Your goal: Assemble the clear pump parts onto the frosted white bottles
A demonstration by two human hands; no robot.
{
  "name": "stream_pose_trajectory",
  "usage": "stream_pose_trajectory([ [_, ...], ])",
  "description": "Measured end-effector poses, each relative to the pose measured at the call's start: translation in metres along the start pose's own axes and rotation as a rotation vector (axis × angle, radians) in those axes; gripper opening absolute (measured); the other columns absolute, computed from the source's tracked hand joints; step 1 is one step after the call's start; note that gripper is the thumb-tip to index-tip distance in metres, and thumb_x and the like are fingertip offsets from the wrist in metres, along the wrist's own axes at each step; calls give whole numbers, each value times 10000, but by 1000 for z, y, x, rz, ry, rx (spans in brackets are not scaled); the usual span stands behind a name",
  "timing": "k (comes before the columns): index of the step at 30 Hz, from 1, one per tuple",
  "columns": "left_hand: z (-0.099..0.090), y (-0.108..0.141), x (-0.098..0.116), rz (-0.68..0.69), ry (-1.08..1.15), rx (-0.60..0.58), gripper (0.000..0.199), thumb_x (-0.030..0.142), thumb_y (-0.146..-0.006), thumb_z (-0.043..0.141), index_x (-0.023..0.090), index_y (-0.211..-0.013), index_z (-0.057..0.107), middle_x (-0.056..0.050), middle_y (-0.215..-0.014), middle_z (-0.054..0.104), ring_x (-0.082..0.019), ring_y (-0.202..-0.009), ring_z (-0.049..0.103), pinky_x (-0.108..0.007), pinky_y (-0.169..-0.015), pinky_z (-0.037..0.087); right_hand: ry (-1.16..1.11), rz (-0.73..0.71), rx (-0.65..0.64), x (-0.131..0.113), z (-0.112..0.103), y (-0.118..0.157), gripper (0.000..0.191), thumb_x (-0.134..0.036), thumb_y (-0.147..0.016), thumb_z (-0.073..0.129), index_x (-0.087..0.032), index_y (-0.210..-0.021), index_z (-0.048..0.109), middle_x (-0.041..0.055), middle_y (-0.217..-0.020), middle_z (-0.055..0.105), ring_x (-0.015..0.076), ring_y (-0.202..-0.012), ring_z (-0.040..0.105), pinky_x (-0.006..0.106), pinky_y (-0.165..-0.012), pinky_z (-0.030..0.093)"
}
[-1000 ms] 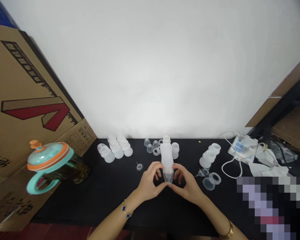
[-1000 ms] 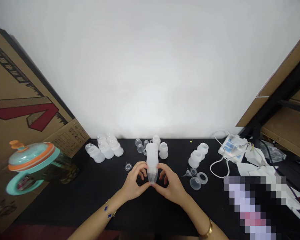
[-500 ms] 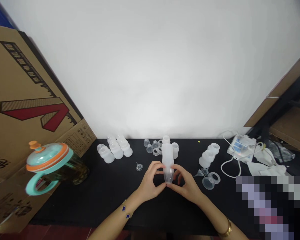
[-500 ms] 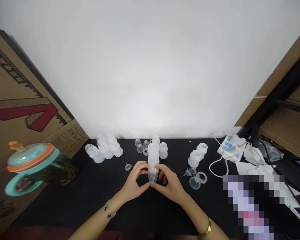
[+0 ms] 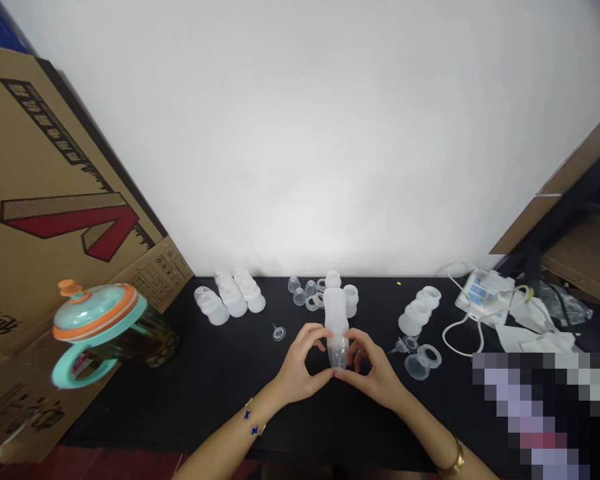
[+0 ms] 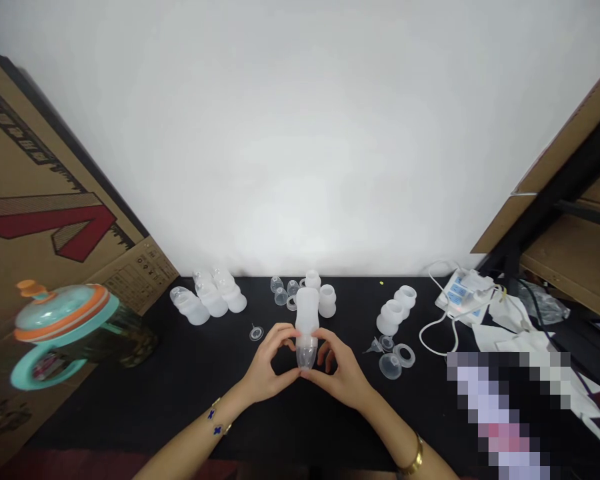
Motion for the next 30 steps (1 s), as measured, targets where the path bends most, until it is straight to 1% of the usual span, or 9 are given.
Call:
stream_pose_trajectory([
  [3, -1, 1, 0, 8, -25, 3, 523, 200, -757, 722, 229, -1248, 545, -89, -1172, 510, -172, -860, 575, -350, -778, 554, -13, -1, -12, 3, 1, 1, 599, -424, -803, 788, -248, -1291, 489, 1, -848, 610, 160, -710, 612, 269, -582, 514],
  [5, 0, 1, 0, 4, -41, -4, 529, 215, -761, 721, 233, -1258, 541, -90, -1176, 513, -168, -841, 571, -348, -771, 548, -22, 5, -21, 4, 3, 2, 603, -425, -809, 783, -250, -1299, 477, -1, -845, 602, 162, -714, 611, 271, -581, 516],
  [11, -1, 1, 3, 25, -63, 5, 526, 223, -764, 718, 235, -1257, 538, -90, -1157, 516, -170, -832, 551, -343, -765, 524, -44, 9, -22, 4, 3, 3, 598, -415, -814, 781, -257, -1294, 461, -9, -838, 594, 164, -712, 614, 274, -585, 513],
  [17, -1, 2, 1, 32, -79, -2, 538, 247, -770, 716, 235, -1273, 527, -89, -1158, 517, -162, -808, 540, -349, -771, 517, -54, 6, -26, 3, 4, 3, 589, -399, -817, 781, -264, -1287, 451, -20, -812, 585, 165, -699, 613, 278, -586, 508],
  [22, -1, 3, 2, 42, -89, -4, 532, 268, -773, 720, 235, -1269, 530, -92, -1158, 523, -163, -804, 539, -343, -755, 518, -47, 3, -22, 1, 3, 3, 591, -422, -812, 782, -262, -1280, 458, -18, -804, 589, 164, -683, 608, 286, -591, 514],
  [27, -1, 3, 3, 55, -85, 5, 540, 259, -769, 735, 241, -1270, 534, -86, -1156, 519, -149, -778, 532, -330, -739, 517, -36, 11, -19, 0, 3, 3, 597, -486, -802, 773, -263, -1267, 471, -23, -780, 577, 167, -665, 599, 297, -602, 520],
  [30, -1, 3, 4, 54, -79, 3, 540, 247, -766, 734, 239, -1268, 537, -86, -1160, 518, -143, -764, 532, -328, -731, 521, -47, -2, -15, -1, 2, 3, 589, -476, -798, 780, -266, -1259, 479, -32, -763, 567, 162, -655, 591, 288, -598, 511],
])
Point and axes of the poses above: each hand's wrist, its own y-axis away from the middle knuckle, its own z-axis out of the palm, x = y × z, the point moved 8 cm from there along -y, towards the middle knuckle
